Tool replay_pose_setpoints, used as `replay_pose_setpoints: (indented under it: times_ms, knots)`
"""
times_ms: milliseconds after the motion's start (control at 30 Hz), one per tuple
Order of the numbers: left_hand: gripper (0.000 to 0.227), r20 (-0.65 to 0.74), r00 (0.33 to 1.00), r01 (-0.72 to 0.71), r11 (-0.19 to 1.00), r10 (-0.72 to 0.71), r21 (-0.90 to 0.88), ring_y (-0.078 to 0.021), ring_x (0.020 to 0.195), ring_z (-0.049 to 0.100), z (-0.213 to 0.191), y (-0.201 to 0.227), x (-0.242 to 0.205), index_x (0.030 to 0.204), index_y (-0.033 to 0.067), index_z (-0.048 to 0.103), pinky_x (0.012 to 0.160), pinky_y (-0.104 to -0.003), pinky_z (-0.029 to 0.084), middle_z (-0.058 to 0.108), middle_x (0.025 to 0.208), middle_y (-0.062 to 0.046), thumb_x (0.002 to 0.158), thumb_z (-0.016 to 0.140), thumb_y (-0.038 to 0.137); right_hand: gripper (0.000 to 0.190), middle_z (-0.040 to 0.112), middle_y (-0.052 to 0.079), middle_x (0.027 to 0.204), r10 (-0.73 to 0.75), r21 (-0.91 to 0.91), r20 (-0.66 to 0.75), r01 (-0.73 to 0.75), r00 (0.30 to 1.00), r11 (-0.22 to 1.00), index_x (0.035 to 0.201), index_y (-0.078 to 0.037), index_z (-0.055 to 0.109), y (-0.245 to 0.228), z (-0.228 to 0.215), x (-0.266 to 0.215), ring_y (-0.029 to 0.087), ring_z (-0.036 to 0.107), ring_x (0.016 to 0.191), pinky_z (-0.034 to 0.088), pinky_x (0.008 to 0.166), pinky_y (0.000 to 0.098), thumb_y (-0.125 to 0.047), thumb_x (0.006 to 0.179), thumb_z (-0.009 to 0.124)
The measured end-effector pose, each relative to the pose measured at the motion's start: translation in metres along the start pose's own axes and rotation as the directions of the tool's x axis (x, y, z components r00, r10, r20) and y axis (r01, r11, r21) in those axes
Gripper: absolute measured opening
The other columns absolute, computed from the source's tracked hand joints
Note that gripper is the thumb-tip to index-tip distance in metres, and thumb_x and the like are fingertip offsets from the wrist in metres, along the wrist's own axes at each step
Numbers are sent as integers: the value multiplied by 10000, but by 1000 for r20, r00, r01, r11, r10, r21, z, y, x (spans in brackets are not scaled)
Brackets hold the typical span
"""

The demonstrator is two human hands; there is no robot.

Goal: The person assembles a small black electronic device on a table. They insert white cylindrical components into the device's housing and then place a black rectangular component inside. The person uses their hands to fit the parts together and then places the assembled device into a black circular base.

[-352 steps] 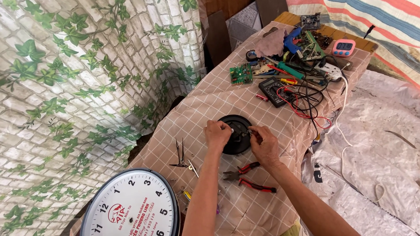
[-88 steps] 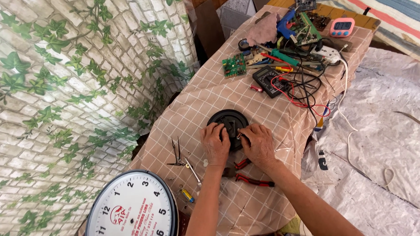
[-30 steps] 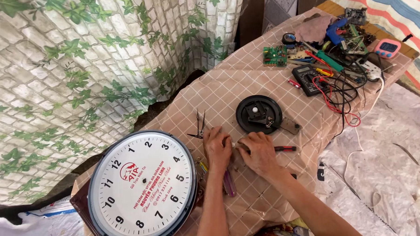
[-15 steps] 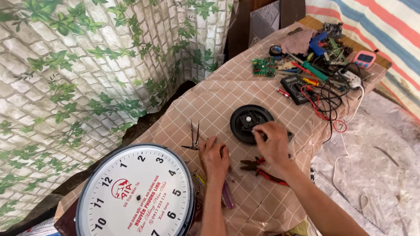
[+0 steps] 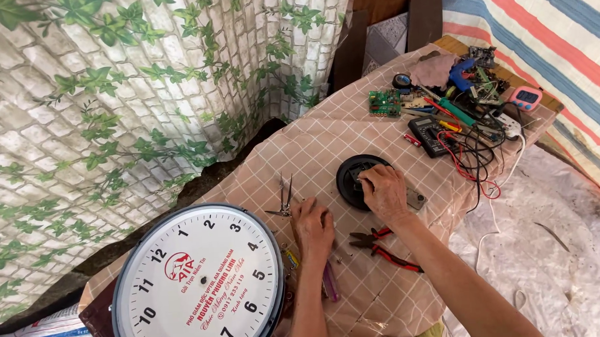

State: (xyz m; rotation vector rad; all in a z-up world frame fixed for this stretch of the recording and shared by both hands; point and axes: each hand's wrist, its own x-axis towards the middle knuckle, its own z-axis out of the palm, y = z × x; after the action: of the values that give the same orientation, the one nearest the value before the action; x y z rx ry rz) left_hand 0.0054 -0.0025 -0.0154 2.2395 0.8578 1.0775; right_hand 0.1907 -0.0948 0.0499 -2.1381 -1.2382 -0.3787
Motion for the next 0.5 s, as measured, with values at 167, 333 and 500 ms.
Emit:
replay_pose_setpoints:
  times_ms: [167,333,500]
  knots:
    - [132,14,1000,-3,999,3,-38,-391,1166,571,-4,5,1,854,91,759,959,-517,492,685,1220,-149,762,815,167,123,652,23,899,43,10,52,-43,998,999,919,-189,719,1,-3,1,277,680,930,497,838,427,-95,851,761]
    - [138,28,1000,6,999,-5,-53,-412,1179,561,-5,7,0,844,76,756,967,-523,483,668,1233,-171,752,813,161,83,624,81,922,82,36,129,-87,988,996,914,-153,729,4,-6,9,348,646,948,493,809,470,-92,859,743]
    - [139,52,998,31,999,-29,-41,-393,1205,551,-3,6,0,858,74,760,994,-505,475,660,1256,-152,770,806,172,48,596,52,1007,232,42,242,-249,942,968,921,-219,741,21,10,14,323,584,1086,462,925,469,-184,889,731]
